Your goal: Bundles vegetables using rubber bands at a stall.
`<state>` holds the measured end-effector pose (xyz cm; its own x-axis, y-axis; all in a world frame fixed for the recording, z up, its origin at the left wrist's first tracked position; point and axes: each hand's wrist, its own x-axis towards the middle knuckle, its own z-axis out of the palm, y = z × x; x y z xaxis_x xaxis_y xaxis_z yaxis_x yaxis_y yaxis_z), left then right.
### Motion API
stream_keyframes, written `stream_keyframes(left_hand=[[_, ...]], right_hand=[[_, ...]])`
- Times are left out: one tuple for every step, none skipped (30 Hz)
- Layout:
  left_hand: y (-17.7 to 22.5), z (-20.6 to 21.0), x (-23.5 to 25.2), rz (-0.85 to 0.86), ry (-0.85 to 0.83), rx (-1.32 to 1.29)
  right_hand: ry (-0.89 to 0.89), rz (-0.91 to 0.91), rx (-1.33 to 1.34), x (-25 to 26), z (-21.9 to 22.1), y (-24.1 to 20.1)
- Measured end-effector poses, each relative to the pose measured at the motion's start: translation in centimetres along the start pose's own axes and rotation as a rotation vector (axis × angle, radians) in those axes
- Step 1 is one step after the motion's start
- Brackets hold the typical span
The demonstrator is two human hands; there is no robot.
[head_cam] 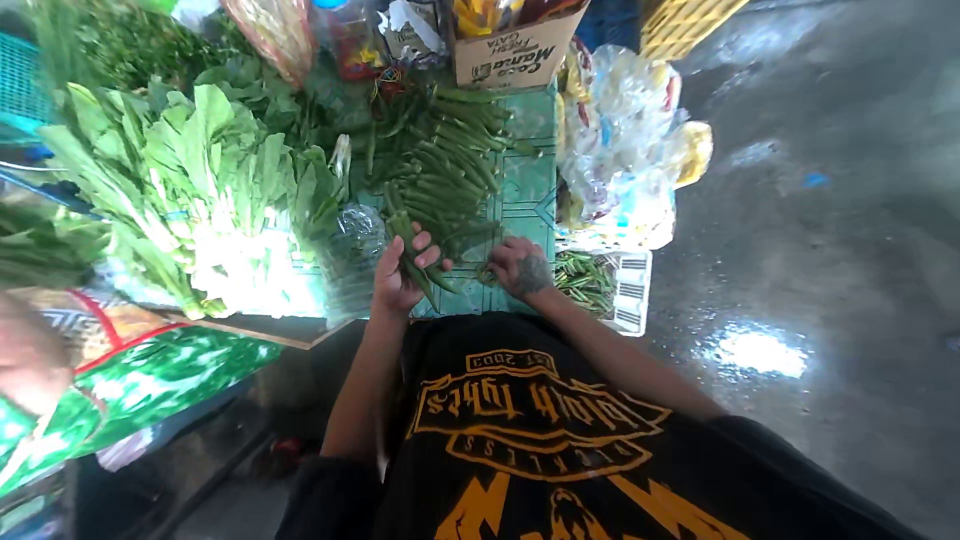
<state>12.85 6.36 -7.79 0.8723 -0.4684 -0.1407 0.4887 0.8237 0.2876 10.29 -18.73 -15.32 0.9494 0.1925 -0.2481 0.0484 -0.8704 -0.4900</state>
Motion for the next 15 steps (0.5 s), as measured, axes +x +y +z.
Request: stream_keyframes(left_hand=[[-0.2,0.0,0.0,-0.003,-0.015,-0.014],[-0.4,0.0,0.0,-0.011,-0.027,-0.019],[-0.5,0.0,0.0,-0.02,-0.032,-0.014],[-0.7,0.1,0.2,-0.035,-0.03,-0.001],[-0.8,0.2,0.3,-0.049,-0.027,0.023],[-0.9,0.3,0.6,-0.059,-0.021,0.063],[-1.0,0.5,0.7,-0.067,-0.015,0.113],[-1.1,0.6,0.8,-0.073,-0.006,0.161],[-1.1,0.7,0.9,-0.081,0.005,0.206],[-1.0,0.8,1.0,-0.091,0.018,0.253],[-0.8,0.9,1.0,-0.101,0.035,0.31],[-0.7,0.9,1.1,-0.11,0.06,0.371],[-0.6,0.9,1.1,-0.117,0.098,0.43],[-0.5,1.0,1.1,-0.118,0.155,0.492],[-0.5,1.1,1.1,-0.117,0.223,0.55]], right_hand=[[-0.001,0.008,0.043,0.0,-0.1,-0.1],[0.009,-0.004,0.089,0.1,-0.3,-0.1],[0.017,-0.024,0.132,0.2,-0.6,0.0],[0.014,-0.041,0.164,0.4,-0.9,0.2],[0.005,-0.053,0.173,0.6,-1.3,0.4],[-0.01,-0.06,0.168,0.7,-1.6,0.5],[-0.024,-0.067,0.153,0.8,-1.7,0.6],[-0.03,-0.069,0.147,0.8,-1.8,0.7],[-0.018,-0.069,0.158,0.7,-1.7,0.6],[-0.003,-0.06,0.196,0.7,-1.7,0.5],[0.014,-0.04,0.275,0.6,-1.8,0.3],[0.039,-0.018,0.374,0.4,-1.8,0.2],[0.063,0.005,0.467,0.2,-1.9,0.0],[0.072,0.034,0.558,0.1,-2.1,-0.1],[0.058,0.078,0.649,-0.1,-2.6,-0.3]])
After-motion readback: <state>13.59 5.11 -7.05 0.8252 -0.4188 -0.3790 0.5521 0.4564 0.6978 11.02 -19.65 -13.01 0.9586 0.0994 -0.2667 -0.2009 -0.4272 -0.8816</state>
